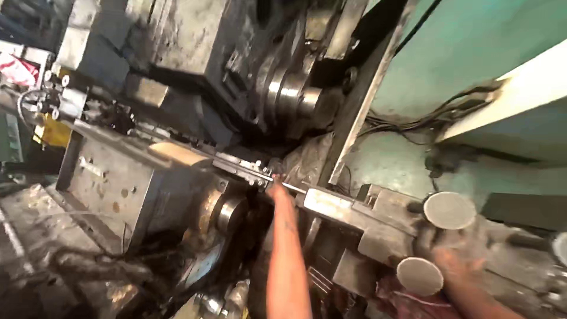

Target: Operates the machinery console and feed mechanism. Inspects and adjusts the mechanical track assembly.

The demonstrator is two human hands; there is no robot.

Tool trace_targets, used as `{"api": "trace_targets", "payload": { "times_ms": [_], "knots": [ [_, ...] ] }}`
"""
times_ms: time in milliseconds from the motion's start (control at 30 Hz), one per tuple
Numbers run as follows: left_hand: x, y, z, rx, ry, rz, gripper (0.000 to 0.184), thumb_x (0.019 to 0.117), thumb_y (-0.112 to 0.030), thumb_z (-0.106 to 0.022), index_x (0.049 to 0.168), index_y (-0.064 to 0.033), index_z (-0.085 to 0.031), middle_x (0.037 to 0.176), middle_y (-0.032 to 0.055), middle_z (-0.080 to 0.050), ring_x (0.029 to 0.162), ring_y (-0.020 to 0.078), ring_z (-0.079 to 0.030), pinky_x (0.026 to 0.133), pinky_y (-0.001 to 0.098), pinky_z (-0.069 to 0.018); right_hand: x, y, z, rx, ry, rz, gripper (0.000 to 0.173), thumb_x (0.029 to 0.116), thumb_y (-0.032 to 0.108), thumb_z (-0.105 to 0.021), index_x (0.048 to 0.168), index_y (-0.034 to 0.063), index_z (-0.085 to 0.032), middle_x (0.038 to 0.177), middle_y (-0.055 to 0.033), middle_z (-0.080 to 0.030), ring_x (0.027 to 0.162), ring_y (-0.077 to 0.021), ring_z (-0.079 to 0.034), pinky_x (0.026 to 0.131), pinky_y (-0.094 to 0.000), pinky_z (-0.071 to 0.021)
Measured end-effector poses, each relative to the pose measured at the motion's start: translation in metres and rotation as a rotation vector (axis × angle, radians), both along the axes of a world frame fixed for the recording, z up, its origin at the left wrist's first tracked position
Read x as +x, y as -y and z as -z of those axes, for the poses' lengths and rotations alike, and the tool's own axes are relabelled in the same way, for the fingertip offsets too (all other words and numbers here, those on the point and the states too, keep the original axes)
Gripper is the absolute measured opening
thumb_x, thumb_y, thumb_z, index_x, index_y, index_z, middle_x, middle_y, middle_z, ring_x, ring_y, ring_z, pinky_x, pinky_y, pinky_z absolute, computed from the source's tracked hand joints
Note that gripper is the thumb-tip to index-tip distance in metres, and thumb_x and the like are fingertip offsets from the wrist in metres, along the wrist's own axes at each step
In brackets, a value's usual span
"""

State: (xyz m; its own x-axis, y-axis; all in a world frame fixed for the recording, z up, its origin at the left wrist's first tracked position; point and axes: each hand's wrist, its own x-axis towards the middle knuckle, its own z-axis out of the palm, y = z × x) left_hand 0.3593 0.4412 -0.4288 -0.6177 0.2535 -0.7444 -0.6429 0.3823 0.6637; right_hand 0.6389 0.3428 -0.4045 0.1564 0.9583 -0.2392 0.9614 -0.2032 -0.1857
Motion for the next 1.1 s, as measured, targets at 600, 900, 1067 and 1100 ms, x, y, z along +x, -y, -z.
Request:
{"api": "trace_targets", "payload": {
  "times_ms": [600,900,1067,1100],
  "knots": [
    [0.002,-0.019,-0.041,-0.147,0.072,-0.045,0.023,0.1102,-0.010,-0.043,0.129,0.0019,-0.050,0.098,0.0116,-0.056,0.075,0.0169,-0.058,0.069,0.0283,-0.0530,0.037,0.027,0.069,0.184,0.103,-0.116,0.060,0.1040,0.039,-0.032,0.133,-0.0028,-0.064,0.146,-0.0307,-0.054,0.138,-0.0510,-0.049,0.112,-0.0648,-0.0371],
    [0.006,0.009,0.028,-0.222,-0.042,0.264,0.047,0.1103,-0.040,-0.047,0.126,0.0026,-0.057,0.095,0.0139,-0.059,0.076,0.0211,-0.055,0.070,0.0382,-0.0507,0.031,0.021,0.061,0.226,0.069,-0.080,0.063,0.1010,0.042,-0.036,0.129,-0.0053,-0.067,0.141,-0.0312,-0.058,0.138,-0.0542,-0.048,0.112,-0.0673,-0.0356],
    [-0.006,0.026,0.021,-0.251,-0.057,0.557,0.052,0.1114,-0.036,-0.046,0.143,0.0048,-0.050,0.138,0.0314,-0.056,0.124,0.0405,-0.056,0.106,0.0548,-0.0450,0.026,0.014,0.056,0.280,0.064,-0.084,0.062,0.0997,0.040,-0.038,0.126,-0.0076,-0.067,0.142,-0.0313,-0.057,0.136,-0.0559,-0.048,0.111,-0.0683,-0.0364],
    [-0.006,0.027,0.020,-0.250,-0.062,0.571,0.050,0.1119,-0.036,-0.044,0.142,0.0039,-0.051,0.133,0.0289,-0.059,0.118,0.0369,-0.058,0.101,0.0517,-0.0474,0.027,0.017,0.062,0.277,0.069,-0.075,0.061,0.1000,0.041,-0.038,0.125,-0.0059,-0.068,0.144,-0.0296,-0.057,0.138,-0.0534,-0.047,0.113,-0.0668,-0.0351]
  ]
}}
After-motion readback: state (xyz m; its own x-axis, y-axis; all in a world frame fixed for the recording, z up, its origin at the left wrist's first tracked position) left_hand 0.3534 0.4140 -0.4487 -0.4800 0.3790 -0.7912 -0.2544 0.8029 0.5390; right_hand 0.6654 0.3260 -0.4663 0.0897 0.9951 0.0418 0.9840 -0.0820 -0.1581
